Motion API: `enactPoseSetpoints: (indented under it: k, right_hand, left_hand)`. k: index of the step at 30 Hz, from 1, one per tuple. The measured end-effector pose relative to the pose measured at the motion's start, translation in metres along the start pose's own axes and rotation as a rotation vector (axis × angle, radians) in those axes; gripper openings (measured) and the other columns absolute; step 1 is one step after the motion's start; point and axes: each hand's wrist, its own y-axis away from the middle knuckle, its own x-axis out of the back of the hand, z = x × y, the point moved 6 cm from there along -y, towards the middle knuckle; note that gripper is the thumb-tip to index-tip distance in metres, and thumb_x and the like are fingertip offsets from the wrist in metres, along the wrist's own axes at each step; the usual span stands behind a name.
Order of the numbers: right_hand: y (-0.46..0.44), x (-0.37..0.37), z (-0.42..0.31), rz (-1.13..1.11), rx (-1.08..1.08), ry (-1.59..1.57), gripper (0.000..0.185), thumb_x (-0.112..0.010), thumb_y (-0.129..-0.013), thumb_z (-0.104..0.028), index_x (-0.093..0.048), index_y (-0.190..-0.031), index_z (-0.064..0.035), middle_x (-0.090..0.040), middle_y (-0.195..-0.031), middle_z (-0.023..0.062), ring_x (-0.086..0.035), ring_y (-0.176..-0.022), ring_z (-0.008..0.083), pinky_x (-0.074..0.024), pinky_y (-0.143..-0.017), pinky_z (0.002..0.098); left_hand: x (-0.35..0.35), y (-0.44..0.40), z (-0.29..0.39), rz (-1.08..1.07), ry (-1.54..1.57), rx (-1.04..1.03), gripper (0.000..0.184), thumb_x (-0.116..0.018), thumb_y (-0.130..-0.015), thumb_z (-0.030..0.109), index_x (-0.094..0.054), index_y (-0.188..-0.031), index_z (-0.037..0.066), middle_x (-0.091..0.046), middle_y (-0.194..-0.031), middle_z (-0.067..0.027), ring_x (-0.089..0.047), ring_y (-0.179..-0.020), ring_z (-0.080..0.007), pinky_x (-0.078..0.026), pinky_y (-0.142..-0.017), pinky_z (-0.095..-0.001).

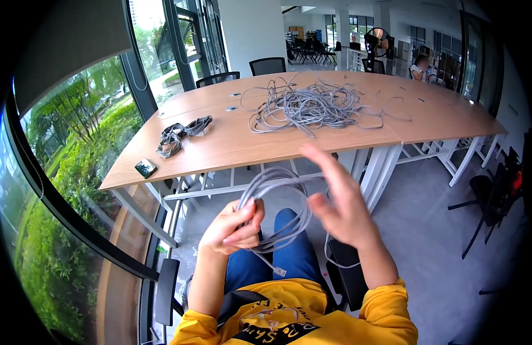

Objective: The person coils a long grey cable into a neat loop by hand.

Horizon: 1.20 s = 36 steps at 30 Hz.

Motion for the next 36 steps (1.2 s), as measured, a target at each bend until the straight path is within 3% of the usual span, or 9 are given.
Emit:
enactPoseSetpoints:
  k: [6, 8, 13, 17, 20, 29, 32, 35, 36]
  right_hand:
    - [0.003, -0.045, 0.006, -0.305, -0.14, -0.113, 0.054, -0.049, -0.08, -0.039, -0.038, -0.116, 0.0007, -0.058, -0.089, 0.0192, -0.058, -0.079, 0.0308, -0.045, -0.069, 0.0353]
    - [0.01, -0.052, 0.011, -0.419, -0.361, -0.218, 0.046, -0.046, -0.084, -0.032, -0.036, -0.122, -0.0072, -0.058, -0.077, 0.0119, -0.059, -0.067, 0.0195, -0.0451, -0.063, 0.0274]
    - [0.017, -0.068, 0.015, -0.168, -0.646, -0.984, 0.038, -0.041, -0.085, -0.038, -0.048, -0.083, -0.0007, -0.049, -0.053, 0.0027, -0.049, -0.044, 0.0084, -0.0363, -0.041, 0.0183]
    - [0.022, -0.072, 0.014, -0.232, -0.823, -0.934, 0.042, -0.035, -0.088, -0.037, -0.047, -0.076, 0.0008, -0.039, -0.04, 0.0013, -0.034, -0.027, 0.0072, -0.0291, -0.03, 0.0189]
    - [0.031, -0.082, 0.022, -0.242, -0.969, -1.244, 0.043, -0.035, -0.087, -0.04, -0.046, -0.07, -0.0017, -0.036, -0.038, 0.0003, -0.03, -0.026, 0.0067, -0.0282, -0.029, 0.0192]
    - [0.025, -0.076, 0.027, -0.197, -1.004, -1.111, 0.044, -0.04, -0.085, -0.041, -0.043, -0.061, -0.0041, -0.028, -0.038, -0.0045, -0.024, -0.025, 0.0038, -0.0215, -0.027, 0.0191]
    - [0.022, -0.073, 0.029, -0.145, -0.982, -1.111, 0.043, -0.043, -0.084, -0.04, -0.042, -0.059, -0.005, -0.027, -0.038, -0.0059, -0.022, -0.026, 0.0026, -0.0176, -0.026, 0.018]
    - [0.023, -0.071, 0.036, -0.068, -0.957, -1.115, 0.044, -0.046, -0.083, -0.041, -0.042, -0.058, -0.005, -0.027, -0.039, -0.0067, -0.021, -0.027, 0.002, -0.0164, -0.026, 0.018]
    - [0.022, -0.069, 0.037, -0.067, -0.953, -1.114, 0.044, -0.046, -0.083, -0.041, -0.042, -0.058, -0.005, -0.027, -0.039, -0.0067, -0.021, -0.027, 0.002, -0.0164, -0.026, 0.018]
  left_hand:
    - [-0.006, 0.018, 0.003, -0.054, -0.008, 0.021, 0.027, -0.036, -0.089, 0.02, -0.041, -0.072, 0.0, -0.028, -0.037, 0.0062, -0.02, -0.027, -0.0007, -0.015, -0.031, -0.0178]
    - [-0.006, 0.023, 0.009, -0.124, 0.042, -0.03, 0.024, -0.035, -0.089, 0.018, -0.04, -0.074, 0.0, -0.029, -0.036, 0.006, -0.021, -0.027, -0.0005, -0.014, -0.031, -0.0178]
    - [0.007, 0.02, 0.014, -0.063, 0.034, -0.04, 0.024, -0.035, -0.089, 0.021, -0.038, -0.076, 0.001, -0.03, -0.035, 0.0066, -0.021, -0.026, -0.0003, -0.013, -0.029, -0.0176]
    - [0.012, 0.022, 0.014, 0.107, 0.043, -0.101, 0.021, -0.032, -0.09, 0.022, -0.038, -0.081, 0.004, -0.029, -0.035, 0.0051, -0.021, -0.026, -0.0011, -0.013, -0.029, -0.0167]
    - [0.013, 0.017, 0.012, 0.218, -0.044, -0.081, 0.022, -0.032, -0.09, 0.023, -0.038, -0.08, 0.004, -0.029, -0.035, 0.0051, -0.019, -0.026, -0.0014, -0.013, -0.029, -0.0169]
    - [0.024, 0.016, 0.006, 0.249, -0.009, -0.077, 0.021, -0.041, -0.087, 0.024, -0.042, -0.076, 0.006, -0.029, -0.037, 0.0046, -0.019, -0.028, -0.0024, -0.014, -0.03, -0.0184]
    - [0.017, 0.017, 0.009, 0.131, -0.035, -0.158, 0.021, -0.046, -0.085, 0.023, -0.045, -0.081, 0.003, -0.041, -0.043, -0.0006, -0.036, -0.034, -0.007, -0.028, -0.035, -0.0198]
    - [0.025, 0.022, 0.013, 0.235, -0.423, -0.218, 0.026, -0.052, -0.081, 0.022, -0.049, -0.093, -0.001, -0.057, -0.071, -0.0104, -0.056, -0.074, -0.0196, -0.043, -0.069, -0.0292]
    - [0.022, 0.022, 0.012, 0.233, -0.425, -0.221, 0.026, -0.052, -0.081, 0.022, -0.049, -0.093, -0.001, -0.057, -0.071, -0.0104, -0.056, -0.074, -0.0196, -0.043, -0.069, -0.0292]
